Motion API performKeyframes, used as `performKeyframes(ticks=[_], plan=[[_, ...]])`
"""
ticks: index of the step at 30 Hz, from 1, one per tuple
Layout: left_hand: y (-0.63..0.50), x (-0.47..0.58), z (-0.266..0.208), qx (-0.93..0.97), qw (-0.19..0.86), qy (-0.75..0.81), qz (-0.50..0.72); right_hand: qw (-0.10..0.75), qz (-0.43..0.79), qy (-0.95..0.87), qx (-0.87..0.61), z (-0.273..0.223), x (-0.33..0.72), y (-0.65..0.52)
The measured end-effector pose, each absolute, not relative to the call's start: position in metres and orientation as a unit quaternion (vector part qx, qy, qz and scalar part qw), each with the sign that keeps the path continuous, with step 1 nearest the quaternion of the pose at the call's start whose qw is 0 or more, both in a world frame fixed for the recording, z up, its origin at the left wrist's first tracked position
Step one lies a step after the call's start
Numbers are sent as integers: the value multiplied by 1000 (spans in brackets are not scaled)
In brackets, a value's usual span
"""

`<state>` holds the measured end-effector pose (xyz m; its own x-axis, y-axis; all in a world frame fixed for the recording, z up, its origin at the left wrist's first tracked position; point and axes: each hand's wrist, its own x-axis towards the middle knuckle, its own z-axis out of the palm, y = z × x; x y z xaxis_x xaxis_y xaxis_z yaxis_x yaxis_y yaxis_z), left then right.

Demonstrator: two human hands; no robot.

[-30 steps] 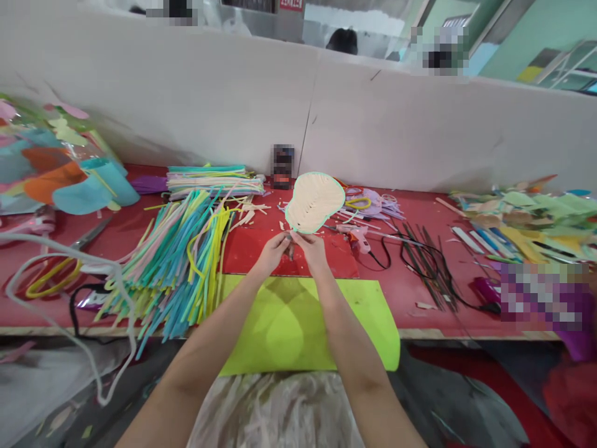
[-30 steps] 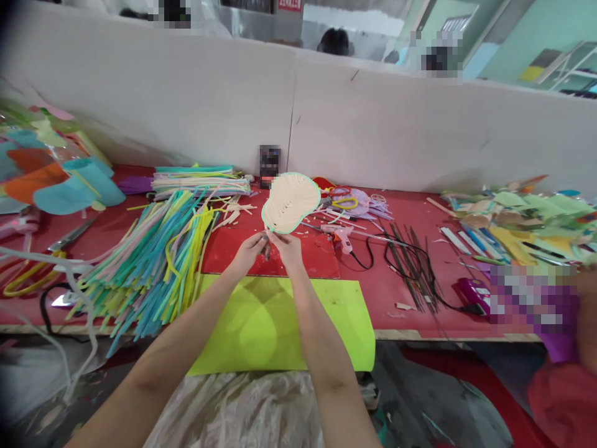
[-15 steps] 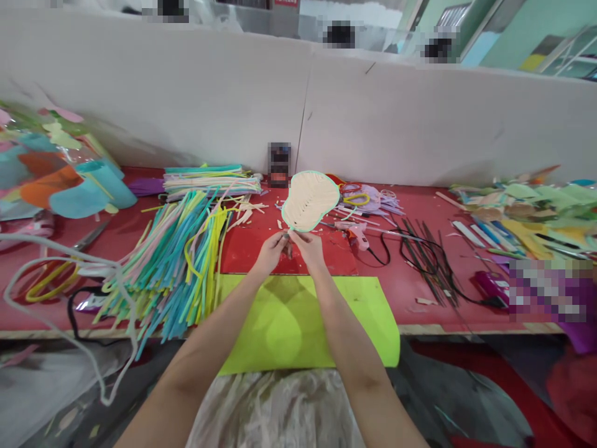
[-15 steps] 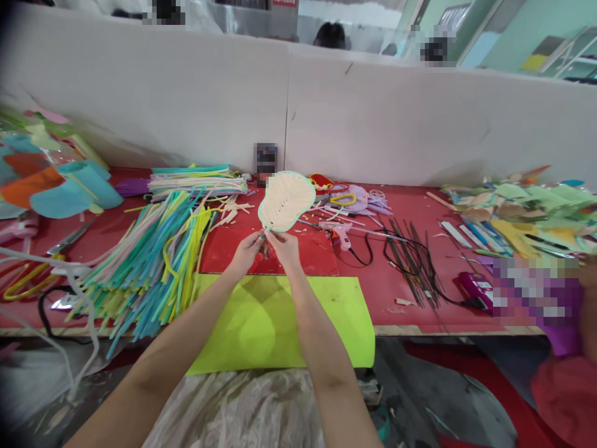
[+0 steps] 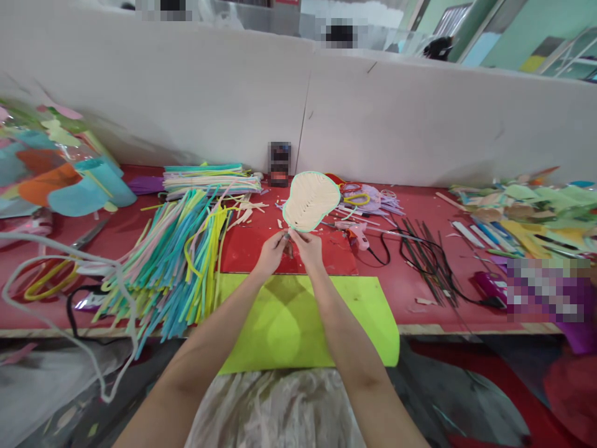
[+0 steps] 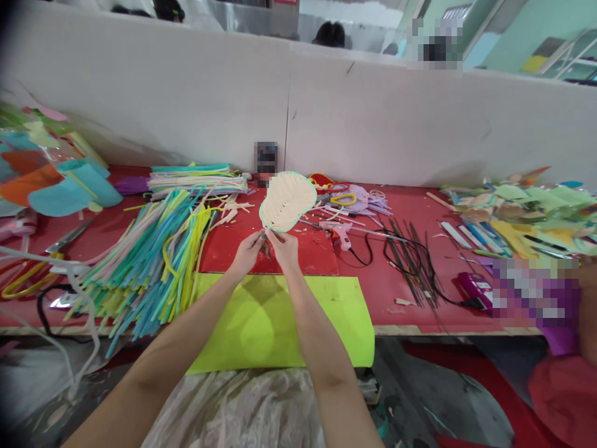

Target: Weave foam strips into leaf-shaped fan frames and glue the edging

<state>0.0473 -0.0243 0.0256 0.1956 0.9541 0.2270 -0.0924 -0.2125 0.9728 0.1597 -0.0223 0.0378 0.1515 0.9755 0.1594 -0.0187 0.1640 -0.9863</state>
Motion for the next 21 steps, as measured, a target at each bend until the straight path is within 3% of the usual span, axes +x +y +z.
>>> performKeyframes(ticks=[6,11,21], plan=[[-18,39,21,588,500,403,492,593,429,-513,-448,45,163,-23],[-4,21,23,486,477,415,604,563,409,-572,-436,48,171,-24],[-3,18,25,373,519,355,682,387,689,-495,-361,42,156,-33]])
